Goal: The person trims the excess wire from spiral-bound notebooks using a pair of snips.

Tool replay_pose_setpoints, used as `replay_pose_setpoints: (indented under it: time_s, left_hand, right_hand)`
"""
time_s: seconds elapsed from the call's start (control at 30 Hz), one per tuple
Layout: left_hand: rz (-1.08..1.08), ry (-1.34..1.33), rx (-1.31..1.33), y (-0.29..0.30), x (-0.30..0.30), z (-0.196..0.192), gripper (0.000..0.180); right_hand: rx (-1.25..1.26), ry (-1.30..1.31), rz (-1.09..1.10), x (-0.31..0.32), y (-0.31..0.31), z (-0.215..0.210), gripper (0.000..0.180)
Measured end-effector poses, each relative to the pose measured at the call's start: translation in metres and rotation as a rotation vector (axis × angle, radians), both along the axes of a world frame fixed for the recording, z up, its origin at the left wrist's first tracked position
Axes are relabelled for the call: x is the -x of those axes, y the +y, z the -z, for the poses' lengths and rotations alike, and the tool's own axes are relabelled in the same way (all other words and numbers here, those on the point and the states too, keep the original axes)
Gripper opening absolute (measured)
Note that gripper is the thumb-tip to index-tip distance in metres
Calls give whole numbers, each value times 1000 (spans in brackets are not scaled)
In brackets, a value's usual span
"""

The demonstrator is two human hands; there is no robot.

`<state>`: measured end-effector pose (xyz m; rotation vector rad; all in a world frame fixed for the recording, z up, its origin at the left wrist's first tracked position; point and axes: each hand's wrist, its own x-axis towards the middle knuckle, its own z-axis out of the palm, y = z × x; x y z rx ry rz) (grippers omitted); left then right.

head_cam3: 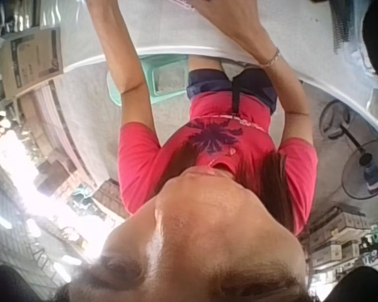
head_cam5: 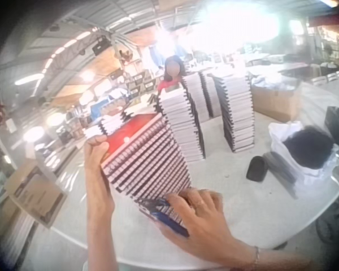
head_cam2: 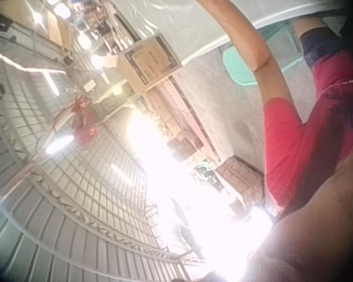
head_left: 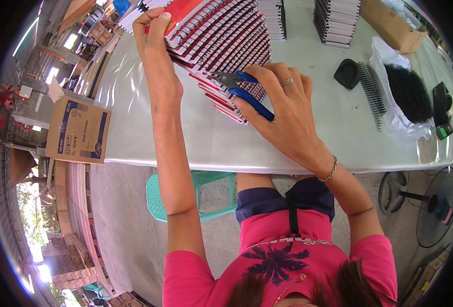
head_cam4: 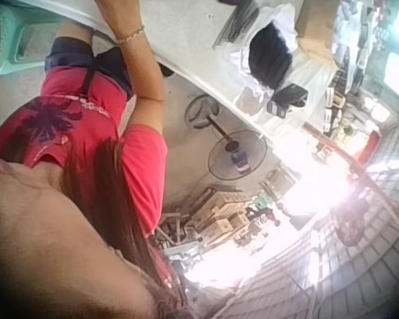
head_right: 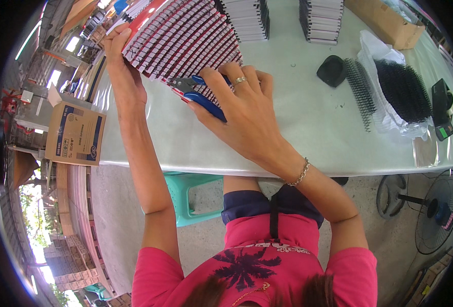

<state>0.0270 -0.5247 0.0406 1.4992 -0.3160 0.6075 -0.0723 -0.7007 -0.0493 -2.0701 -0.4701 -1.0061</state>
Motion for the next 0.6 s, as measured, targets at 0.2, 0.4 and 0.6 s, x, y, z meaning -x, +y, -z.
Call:
replay_pose_setpoints:
  time_s: [0.2,0.4,0.6]
  left_hand:
    - [-36,-33,-21,-28,24,-3,32]
    - [-27,25,15,0,1,1,32]
    - [-21,20,-5,1,-2,3,33]
  right_hand:
    - [-731,1124,-1014,-15,-31,-26,37]
    - [-37,55,-63,2,-8,3,35]
    - [55,-32,31,1,-1,17,50]
